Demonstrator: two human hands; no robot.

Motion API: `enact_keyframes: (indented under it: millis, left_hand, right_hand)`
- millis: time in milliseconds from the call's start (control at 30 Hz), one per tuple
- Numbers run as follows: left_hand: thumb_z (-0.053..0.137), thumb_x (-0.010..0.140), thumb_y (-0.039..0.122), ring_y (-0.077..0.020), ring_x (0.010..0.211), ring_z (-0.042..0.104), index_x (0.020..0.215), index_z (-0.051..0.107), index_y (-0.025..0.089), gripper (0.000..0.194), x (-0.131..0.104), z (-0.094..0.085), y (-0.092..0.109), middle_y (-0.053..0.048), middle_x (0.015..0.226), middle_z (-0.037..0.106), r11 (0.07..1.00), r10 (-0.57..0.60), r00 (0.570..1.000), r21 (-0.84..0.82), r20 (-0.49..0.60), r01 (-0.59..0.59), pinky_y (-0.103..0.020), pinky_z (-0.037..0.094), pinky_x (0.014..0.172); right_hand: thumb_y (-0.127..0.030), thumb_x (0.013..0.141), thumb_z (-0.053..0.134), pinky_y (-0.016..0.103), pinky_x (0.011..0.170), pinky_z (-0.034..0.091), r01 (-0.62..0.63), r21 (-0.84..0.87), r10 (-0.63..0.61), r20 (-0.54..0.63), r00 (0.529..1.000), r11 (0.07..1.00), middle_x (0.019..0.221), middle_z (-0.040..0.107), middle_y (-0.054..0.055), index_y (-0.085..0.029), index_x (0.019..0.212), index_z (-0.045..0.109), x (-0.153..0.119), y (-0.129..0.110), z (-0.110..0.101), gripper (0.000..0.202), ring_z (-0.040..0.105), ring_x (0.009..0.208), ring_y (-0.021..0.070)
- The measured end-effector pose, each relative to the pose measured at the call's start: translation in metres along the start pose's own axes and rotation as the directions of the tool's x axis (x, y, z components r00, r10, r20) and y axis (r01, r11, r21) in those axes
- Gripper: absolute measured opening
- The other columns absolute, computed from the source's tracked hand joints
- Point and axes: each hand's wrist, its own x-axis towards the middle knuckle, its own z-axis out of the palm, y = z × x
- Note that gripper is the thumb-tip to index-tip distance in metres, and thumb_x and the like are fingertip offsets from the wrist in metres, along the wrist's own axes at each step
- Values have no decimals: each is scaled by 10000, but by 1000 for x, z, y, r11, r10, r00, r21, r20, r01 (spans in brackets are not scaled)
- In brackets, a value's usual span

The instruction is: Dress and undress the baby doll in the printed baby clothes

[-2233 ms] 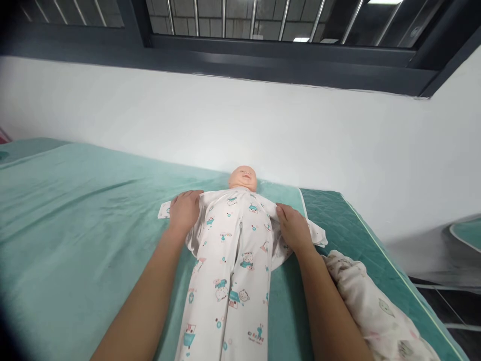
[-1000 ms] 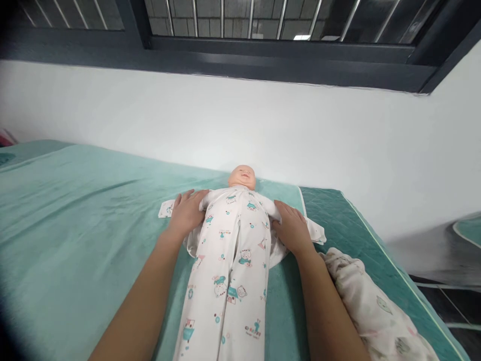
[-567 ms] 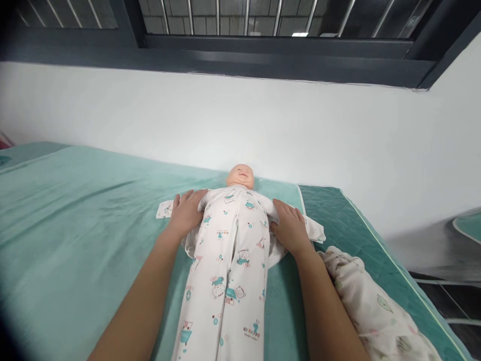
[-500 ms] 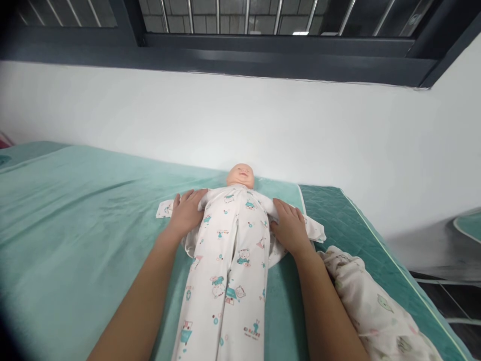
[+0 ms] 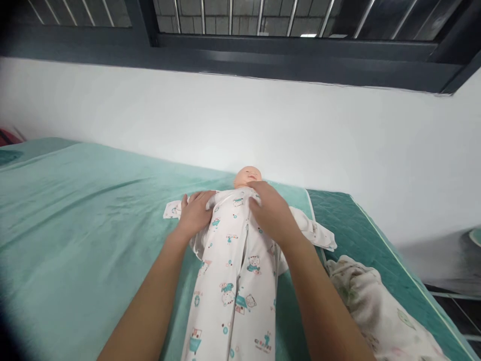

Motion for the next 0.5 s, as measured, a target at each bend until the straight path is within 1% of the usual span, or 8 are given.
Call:
enact_keyframes:
  millis: [33,100,133,167,233,333,400,500]
  left_hand:
    - [462,842,193,-263,1379,388,1359,507,359,545,0,0,0,10,1428,557,1000,0,1000,0,2,0,-627,81,1184]
    - [459,839,181,-266,1379,387,1376,489,344,562,0,1,-1,0,1433,552,1000,3,1000,9,-4,-3,-629,80,1183]
    - [456,839,177,-266,1377,388,1384,479,335,567,0,2,-1,-5,1433,551,1000,6,1000,16,-12,-6,-629,81,1183]
    - [455,839,174,-265,1375,390,1386,473,327,568,0,2,-1,-7,1432,553,1000,10,1000,22,-20,-10,-628,83,1183]
    - [454,837,169,-262,1370,395,1375,475,316,558,0,4,-2,-5,1423,560,999,18,999,34,-33,-17,-626,85,1184]
    - [470,824,166,-261,1367,398,1358,483,313,554,0,4,-4,1,1419,562,998,12,999,54,-31,-10,-611,89,1191]
    - [493,815,180,-266,1368,393,1353,485,325,557,-1,3,-5,3,1418,562,998,1,1000,61,-28,1,-607,98,1192]
    - [517,806,209,-279,1362,394,1326,506,345,538,-2,1,-7,7,1388,583,999,-14,999,49,-33,15,-632,110,1181]
  right_hand:
    - [-286,926,422,389,989,441,54,-58,-47,119,992,997,1384,559,80,-240,1349,494,13,-15,3,432,515,1259,261]
    - [-248,905,438,394,907,467,173,-190,-100,341,935,966,1338,580,115,-200,1319,505,39,-42,14,422,552,1189,284]
    - [-228,901,438,395,857,477,214,-256,-89,424,901,943,1298,593,137,-173,1292,511,51,-53,21,402,573,1137,291]
    - [-217,896,442,398,828,477,231,-307,-60,478,876,923,1269,600,150,-154,1267,512,61,-62,29,383,582,1106,297]
    - [-230,866,504,379,774,475,239,-327,-28,539,842,914,1214,616,164,-133,1205,533,76,-74,44,353,595,1063,302]
    - [-294,800,619,337,726,463,237,-314,-8,588,809,919,1208,617,159,-144,1163,542,85,-75,57,400,591,1063,300]
    - [-317,776,644,314,696,454,241,-300,-14,600,800,923,1235,607,146,-160,1167,535,84,-66,57,435,597,1050,283]
    - [-335,777,626,287,623,440,234,-280,-17,608,794,931,1226,617,115,-187,1187,521,81,-48,49,448,624,968,244]
